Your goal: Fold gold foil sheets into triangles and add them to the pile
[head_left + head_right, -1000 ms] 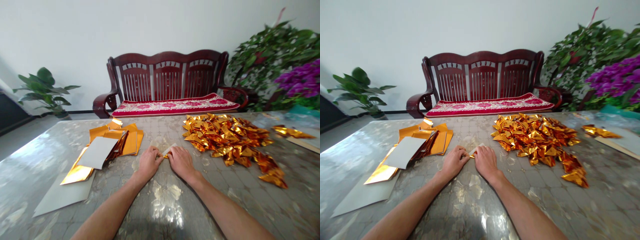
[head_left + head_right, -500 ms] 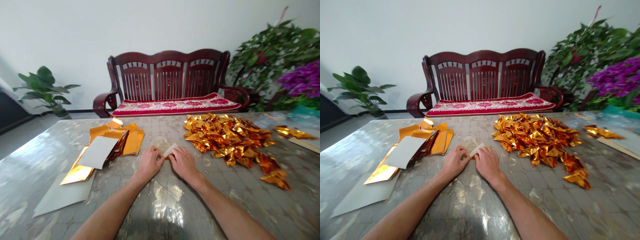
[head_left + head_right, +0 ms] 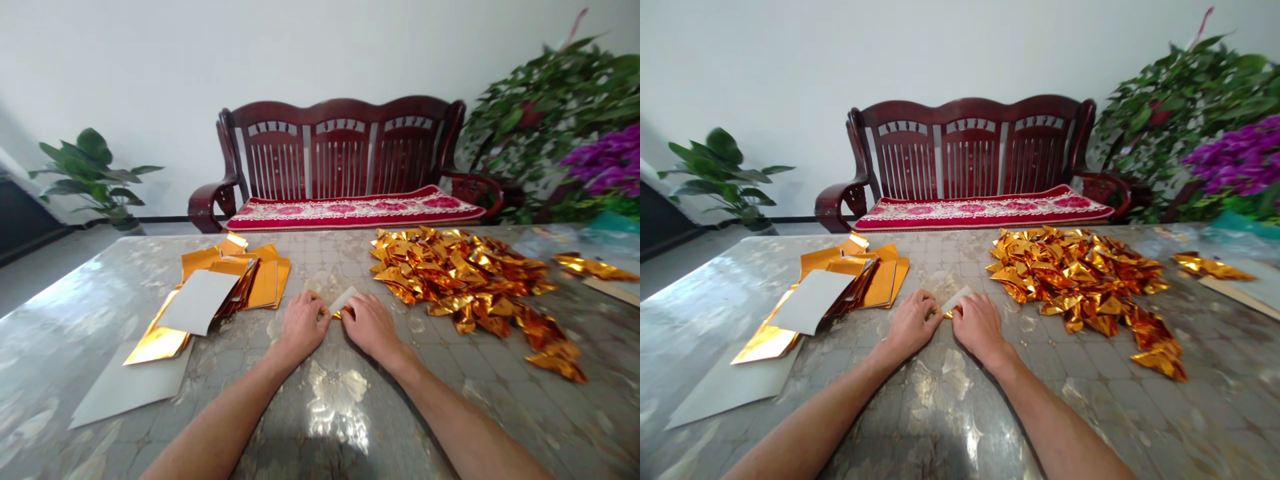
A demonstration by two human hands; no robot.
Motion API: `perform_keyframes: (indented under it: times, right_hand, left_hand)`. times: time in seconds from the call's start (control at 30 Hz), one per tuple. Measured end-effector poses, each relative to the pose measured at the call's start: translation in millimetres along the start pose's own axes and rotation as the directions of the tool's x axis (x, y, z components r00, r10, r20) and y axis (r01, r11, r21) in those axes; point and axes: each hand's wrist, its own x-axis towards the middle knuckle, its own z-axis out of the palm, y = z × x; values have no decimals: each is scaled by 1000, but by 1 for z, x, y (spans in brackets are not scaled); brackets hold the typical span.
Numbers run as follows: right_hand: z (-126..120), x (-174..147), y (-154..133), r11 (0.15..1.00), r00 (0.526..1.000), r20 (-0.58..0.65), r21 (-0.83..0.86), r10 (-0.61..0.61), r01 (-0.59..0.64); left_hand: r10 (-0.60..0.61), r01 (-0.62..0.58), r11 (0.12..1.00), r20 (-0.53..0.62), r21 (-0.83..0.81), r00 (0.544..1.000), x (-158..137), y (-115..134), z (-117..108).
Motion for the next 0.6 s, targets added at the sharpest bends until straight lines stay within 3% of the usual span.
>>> perform_keyframes:
  times: [0.6]
  right_hand:
    - [3,-1,7,996,1000,-4,93,-7,8]
  left_hand:
    - [-37,32,989,-32,-143,999,1,-8,5]
